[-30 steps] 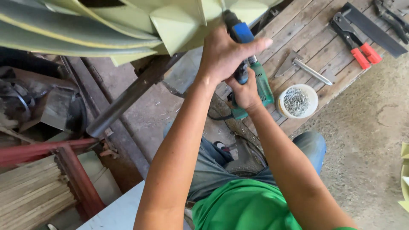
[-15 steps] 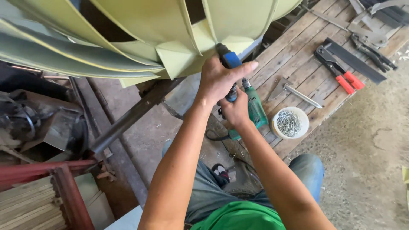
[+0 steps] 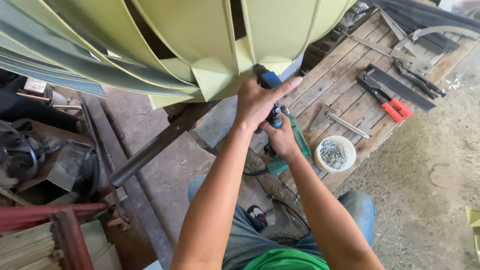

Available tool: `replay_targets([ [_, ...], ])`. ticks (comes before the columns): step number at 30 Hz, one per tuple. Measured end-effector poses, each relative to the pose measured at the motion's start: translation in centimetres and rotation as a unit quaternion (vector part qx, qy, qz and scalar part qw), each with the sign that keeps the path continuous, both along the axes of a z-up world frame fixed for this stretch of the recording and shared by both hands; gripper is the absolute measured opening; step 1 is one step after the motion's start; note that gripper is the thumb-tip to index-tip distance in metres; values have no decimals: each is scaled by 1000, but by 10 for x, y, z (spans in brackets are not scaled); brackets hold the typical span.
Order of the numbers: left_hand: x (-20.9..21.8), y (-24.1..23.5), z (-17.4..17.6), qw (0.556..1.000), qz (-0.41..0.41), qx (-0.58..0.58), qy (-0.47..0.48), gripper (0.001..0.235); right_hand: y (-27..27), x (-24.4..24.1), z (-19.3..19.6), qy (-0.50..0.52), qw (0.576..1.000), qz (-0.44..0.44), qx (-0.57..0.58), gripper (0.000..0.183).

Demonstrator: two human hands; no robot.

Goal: The person sits on a low stool and fastens curved sheet metal panels of a large round assembly, driving screws with a corded electric drill while holding the panels aligned by hand. They pick fasteners from a bowl on a wooden bench and use blue-handled pliers to grip or adjust parts between drilling.

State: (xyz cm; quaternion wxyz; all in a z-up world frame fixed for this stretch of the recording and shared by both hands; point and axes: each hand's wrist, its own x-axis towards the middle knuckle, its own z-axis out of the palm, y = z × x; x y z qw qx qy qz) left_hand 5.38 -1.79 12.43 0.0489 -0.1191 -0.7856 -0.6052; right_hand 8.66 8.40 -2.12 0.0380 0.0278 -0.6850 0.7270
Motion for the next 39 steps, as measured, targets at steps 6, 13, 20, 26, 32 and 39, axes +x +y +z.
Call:
replay_targets([
  [6,18,-34,-59,990,60,83,-97,78,-20,-11,-15,-33,986,-142,-81,27],
  [13,105,-73,-67,992,-34,-33,-118,82,-26,62,7,-55,990,9,-127,28],
  [20,179,-124,-100,934,-8,-350,-63,36,-1,106,-30,-108,928,357,2,46],
  [26,222,-124,-98,918,93,-380,-63,34,90,130,-85,-100,940,223,240,23],
  [32,225,-104,-97,916,146,-361,-98,34,185,82,-117,-66,868,-159,466,23],
  [39,229,-89,-106,911,148,-379,-61,39,203,53,-161,-20,855,-123,503,13],
])
